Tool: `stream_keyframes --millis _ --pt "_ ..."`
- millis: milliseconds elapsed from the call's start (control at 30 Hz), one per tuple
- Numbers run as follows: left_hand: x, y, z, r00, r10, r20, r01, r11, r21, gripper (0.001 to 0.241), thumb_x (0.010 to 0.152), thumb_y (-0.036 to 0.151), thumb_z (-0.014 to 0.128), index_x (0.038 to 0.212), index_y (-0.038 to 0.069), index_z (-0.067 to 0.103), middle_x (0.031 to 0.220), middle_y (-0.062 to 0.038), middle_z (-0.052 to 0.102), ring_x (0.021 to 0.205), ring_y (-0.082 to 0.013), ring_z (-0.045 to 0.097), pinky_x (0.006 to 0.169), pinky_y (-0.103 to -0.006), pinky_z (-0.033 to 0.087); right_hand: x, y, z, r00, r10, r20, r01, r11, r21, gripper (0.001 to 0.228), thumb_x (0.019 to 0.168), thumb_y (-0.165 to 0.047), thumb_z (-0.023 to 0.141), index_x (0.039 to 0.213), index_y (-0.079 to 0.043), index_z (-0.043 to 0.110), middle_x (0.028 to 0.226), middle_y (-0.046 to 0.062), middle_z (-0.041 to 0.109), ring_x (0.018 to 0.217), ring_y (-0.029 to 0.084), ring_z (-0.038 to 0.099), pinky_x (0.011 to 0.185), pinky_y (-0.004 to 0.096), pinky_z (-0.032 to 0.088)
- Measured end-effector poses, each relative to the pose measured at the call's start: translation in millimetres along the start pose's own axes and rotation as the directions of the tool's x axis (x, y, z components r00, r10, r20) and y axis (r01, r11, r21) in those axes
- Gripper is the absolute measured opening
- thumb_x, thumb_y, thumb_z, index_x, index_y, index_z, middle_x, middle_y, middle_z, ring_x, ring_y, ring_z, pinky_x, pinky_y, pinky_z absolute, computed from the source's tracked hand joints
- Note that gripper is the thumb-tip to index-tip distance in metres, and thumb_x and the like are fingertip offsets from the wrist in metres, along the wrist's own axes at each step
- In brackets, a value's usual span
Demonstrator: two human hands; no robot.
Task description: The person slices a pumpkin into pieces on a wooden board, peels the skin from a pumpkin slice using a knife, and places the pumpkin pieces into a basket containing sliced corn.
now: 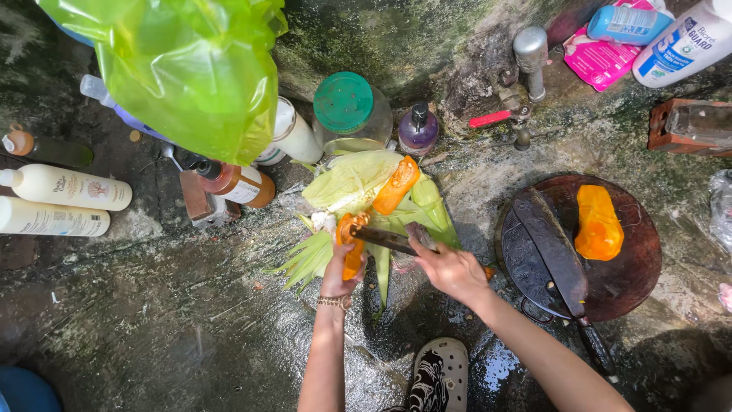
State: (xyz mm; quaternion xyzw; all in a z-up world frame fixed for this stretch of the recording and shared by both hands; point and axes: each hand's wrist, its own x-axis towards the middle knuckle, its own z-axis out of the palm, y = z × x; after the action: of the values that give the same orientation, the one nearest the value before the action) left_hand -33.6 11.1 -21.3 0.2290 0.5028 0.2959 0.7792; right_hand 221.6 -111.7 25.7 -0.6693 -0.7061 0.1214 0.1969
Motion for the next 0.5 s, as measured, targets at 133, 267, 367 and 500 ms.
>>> stream_keyframes --millis 133,267,367,500 --pt "11.0 -5.4 -13.8 0.929 -0.064 0.365 0.281 0.764 -0.581 0.027 0.095 0.020 0.064 0.114 0.006 0.048 0.077 -0.007 0.060 0.044 -0.0118 0.044 0.037 -0.0217 0.036 1.8 -9.6 26.5 0.976 0.166 0.139 -0.188 0.969 0.160 0.048 0.100 -0.042 0.048 0.144 -0.026 0.059 0.087 0.011 0.070 0.052 0.022 0.068 0.045 0.035 0.057" --pt "22.3 -10.7 -25.5 0.967 -0.029 0.253 0.190 0.743 -0.642 0.021 0.093 0.019 0.064 0.105 0.009 0.049 0.079 -0.006 0.060 0.044 -0.0103 0.041 0.039 -0.0223 0.036 -5.9 -28.1 74.4 0.871 0.302 0.388 -0.482 0.364 0.797 0.047 0.110 -0.041 0.050 0.144 -0.010 0.061 0.062 0.006 0.056 0.050 0.013 0.052 0.044 0.029 0.043" --pt "29.2 -18.2 -32.5 0.919 -0.006 0.394 0.312 0.623 -0.717 0.018 0.096 0.020 0.062 0.103 0.007 0.051 0.081 -0.006 0.062 0.046 -0.0112 0.043 0.039 -0.0216 0.037 -23.3 -34.7 72.5 0.639 0.194 0.744 -0.701 -0.251 0.667 0.046 0.105 -0.047 0.042 0.134 -0.013 0.056 0.059 0.001 0.054 0.042 0.009 0.042 0.037 0.027 0.034" --pt "24.2 -19.7 -29.8 0.927 0.016 0.374 0.229 0.765 -0.602 0.026 0.097 0.028 0.059 0.102 0.006 0.047 0.082 -0.006 0.062 0.046 -0.0138 0.046 0.044 -0.0267 0.041 -20.1 -34.6 73.2 0.680 0.242 0.692 -0.680 -0.144 0.719 0.044 0.108 -0.044 0.047 0.120 -0.004 0.059 0.060 0.001 0.054 0.042 0.009 0.042 0.037 0.026 0.033"
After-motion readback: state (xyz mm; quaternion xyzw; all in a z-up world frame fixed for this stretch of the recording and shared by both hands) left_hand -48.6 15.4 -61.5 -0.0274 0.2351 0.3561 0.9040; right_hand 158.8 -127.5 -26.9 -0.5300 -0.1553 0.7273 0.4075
